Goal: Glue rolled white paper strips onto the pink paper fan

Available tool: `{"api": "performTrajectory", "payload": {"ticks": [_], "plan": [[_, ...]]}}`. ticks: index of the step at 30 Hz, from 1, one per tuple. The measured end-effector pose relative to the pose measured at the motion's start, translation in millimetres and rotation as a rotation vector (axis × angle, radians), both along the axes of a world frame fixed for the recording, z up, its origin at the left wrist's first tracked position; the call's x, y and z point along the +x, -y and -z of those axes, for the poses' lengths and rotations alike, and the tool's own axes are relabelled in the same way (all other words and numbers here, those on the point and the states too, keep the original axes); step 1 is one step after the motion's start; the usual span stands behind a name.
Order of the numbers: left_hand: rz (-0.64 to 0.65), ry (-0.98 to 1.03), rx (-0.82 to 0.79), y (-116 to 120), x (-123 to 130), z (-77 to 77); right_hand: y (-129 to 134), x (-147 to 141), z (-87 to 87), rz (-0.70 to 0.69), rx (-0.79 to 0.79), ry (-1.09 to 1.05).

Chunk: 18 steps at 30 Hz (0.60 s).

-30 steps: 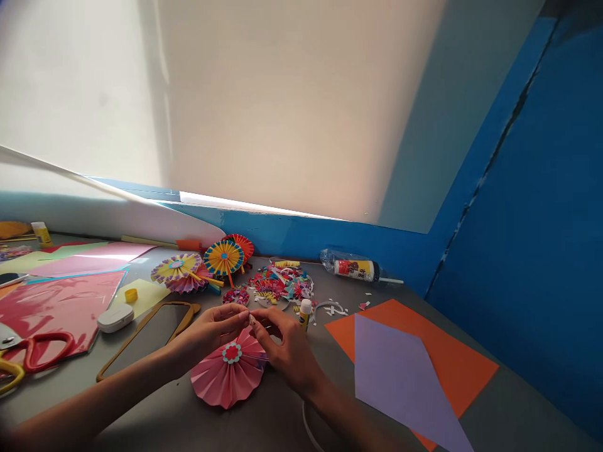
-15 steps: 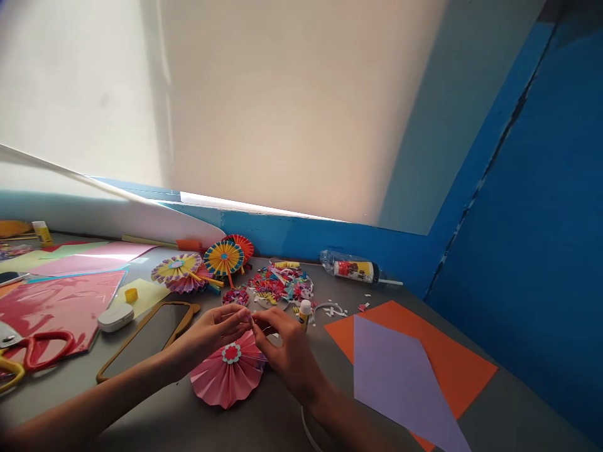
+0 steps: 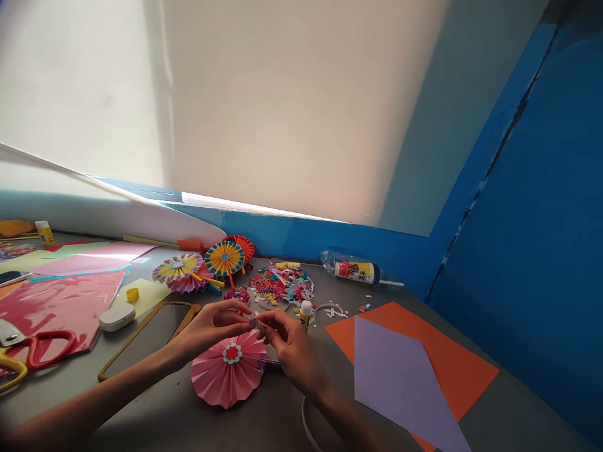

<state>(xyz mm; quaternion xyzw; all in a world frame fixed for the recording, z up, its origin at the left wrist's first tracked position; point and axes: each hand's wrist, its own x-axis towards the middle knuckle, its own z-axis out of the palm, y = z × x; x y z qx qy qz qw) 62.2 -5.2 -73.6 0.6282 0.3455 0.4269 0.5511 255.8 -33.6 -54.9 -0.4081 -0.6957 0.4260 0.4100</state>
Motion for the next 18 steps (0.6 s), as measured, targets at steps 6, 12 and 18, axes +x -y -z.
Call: {"api": "performTrajectory", "payload": {"ticks": [6,12,18], "plan": [[-0.105,-0.009,0.127,-2,-2,2.2,1,-2,7.6,0.071,0.037,0.007],[-0.203,-0.130,0.292,3,-1,0.8,2,-4,14.5,0.005,0.024,0.002],[-0.210,-0.229,0.340,1,0,3.5,3,-7,20.4,-0.004,0.084,0.017]]}}
